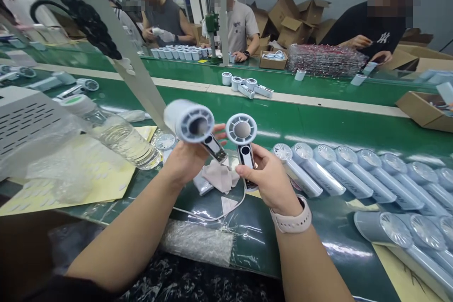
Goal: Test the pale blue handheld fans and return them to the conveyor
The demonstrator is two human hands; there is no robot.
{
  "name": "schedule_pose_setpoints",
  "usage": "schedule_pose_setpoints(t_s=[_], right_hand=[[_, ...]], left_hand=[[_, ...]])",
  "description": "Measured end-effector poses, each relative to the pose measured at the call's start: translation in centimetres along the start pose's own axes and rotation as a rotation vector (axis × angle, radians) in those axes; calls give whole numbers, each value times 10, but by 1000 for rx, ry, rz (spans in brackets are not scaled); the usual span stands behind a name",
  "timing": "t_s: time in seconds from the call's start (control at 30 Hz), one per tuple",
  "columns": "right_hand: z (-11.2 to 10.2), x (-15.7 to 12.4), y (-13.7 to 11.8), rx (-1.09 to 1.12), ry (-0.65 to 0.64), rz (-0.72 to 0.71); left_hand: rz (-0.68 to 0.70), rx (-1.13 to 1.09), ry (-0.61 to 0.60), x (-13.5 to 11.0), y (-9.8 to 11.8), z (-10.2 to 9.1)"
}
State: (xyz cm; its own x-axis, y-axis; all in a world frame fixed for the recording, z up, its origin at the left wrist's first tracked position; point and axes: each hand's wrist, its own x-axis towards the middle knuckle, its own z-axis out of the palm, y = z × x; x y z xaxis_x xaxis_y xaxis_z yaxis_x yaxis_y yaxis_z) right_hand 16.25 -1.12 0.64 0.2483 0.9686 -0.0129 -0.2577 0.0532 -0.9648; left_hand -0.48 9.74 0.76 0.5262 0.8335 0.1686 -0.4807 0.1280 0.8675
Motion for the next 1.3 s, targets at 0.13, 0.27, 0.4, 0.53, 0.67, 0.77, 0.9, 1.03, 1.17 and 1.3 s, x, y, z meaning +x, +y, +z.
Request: schedule_pose_setpoints(t_s=[0.13,0.27,0.4,0.53,0.67,0.77,0.9,1.03,1.17,1.3], right_hand=[[12,5,15,139,106,81],[19,3,22,193,100,64],[20,-2,19,205,56,29],[23,-7,14,228,1,-14],[25,-8,14,214,-11,-3],[24,-7,14,221,-8,16],[21,-5,15,237,-19,10],[20,-4,16,230,-21,-6],[22,-5,17,216,17,-11],[23,-5,17,215,0,-25]], left_hand=[[-225,-177,139,4,0,0],[-338,-260,88,-1,0,1],[-255,-223,8,-7,-2,5],[-175,-192,-79,-9,0,7],[-175,-163,-119,-9,-1,7],[-202,-158,-140,-8,-2,7],[-211,-194,-152,-8,-3,5],[-213,-201,-152,-7,-4,4],[-199,-160,-125,-8,-4,5],[-197,-144,-135,-9,-3,7]])
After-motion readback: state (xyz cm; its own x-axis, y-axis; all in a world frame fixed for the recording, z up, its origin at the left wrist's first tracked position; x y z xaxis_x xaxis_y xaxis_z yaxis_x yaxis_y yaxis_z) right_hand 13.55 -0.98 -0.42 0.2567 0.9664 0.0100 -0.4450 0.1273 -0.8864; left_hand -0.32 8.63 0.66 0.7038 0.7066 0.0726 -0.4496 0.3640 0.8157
